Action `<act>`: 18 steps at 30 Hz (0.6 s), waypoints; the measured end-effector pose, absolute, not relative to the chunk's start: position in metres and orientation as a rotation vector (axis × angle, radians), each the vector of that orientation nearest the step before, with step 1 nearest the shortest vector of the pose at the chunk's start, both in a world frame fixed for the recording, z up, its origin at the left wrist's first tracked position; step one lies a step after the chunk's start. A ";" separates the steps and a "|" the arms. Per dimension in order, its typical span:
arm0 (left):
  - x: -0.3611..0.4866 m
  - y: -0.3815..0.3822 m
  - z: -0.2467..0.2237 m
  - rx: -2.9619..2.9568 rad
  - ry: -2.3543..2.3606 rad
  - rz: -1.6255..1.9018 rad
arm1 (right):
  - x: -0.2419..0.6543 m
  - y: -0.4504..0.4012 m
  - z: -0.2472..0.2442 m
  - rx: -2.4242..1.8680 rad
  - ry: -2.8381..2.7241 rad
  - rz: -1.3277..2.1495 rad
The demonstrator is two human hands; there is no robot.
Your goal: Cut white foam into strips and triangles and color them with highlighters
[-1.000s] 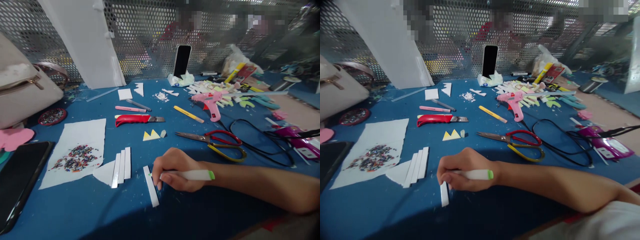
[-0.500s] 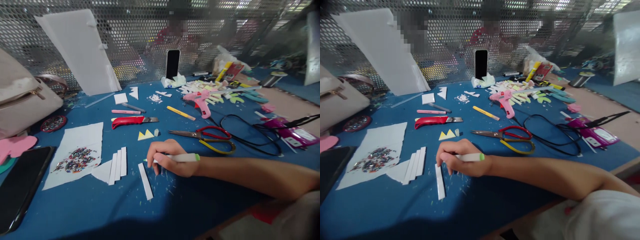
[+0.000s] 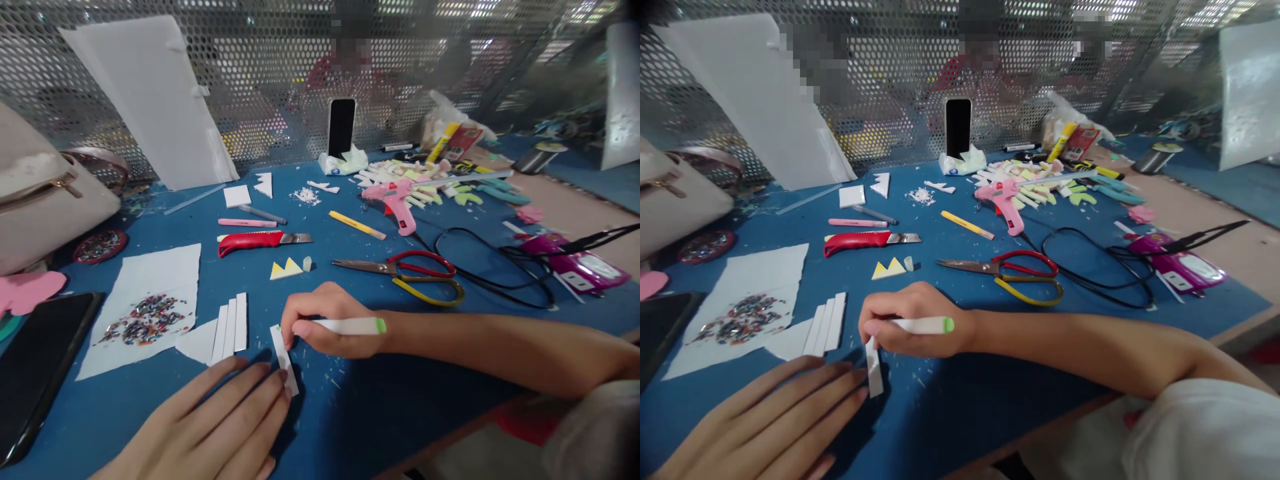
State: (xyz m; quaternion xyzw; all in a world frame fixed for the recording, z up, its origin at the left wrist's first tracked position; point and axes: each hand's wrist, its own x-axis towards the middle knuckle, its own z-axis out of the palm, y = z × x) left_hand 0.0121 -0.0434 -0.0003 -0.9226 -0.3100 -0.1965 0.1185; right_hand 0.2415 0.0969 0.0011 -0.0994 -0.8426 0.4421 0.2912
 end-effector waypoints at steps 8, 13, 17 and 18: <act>0.015 -0.024 0.003 -2.707 -0.812 -0.405 | 0.239 0.098 0.000 -0.331 -2.199 1.289; 0.003 -0.029 -0.010 -2.675 -0.822 -0.302 | 0.235 0.104 0.004 -0.432 -2.141 1.423; 0.001 -0.031 -0.017 -2.697 -0.846 -0.340 | 0.235 0.105 0.007 -0.522 -2.177 1.497; 0.001 -0.031 -0.019 -2.702 -0.875 -0.376 | 0.236 0.104 0.007 -0.553 -2.201 1.475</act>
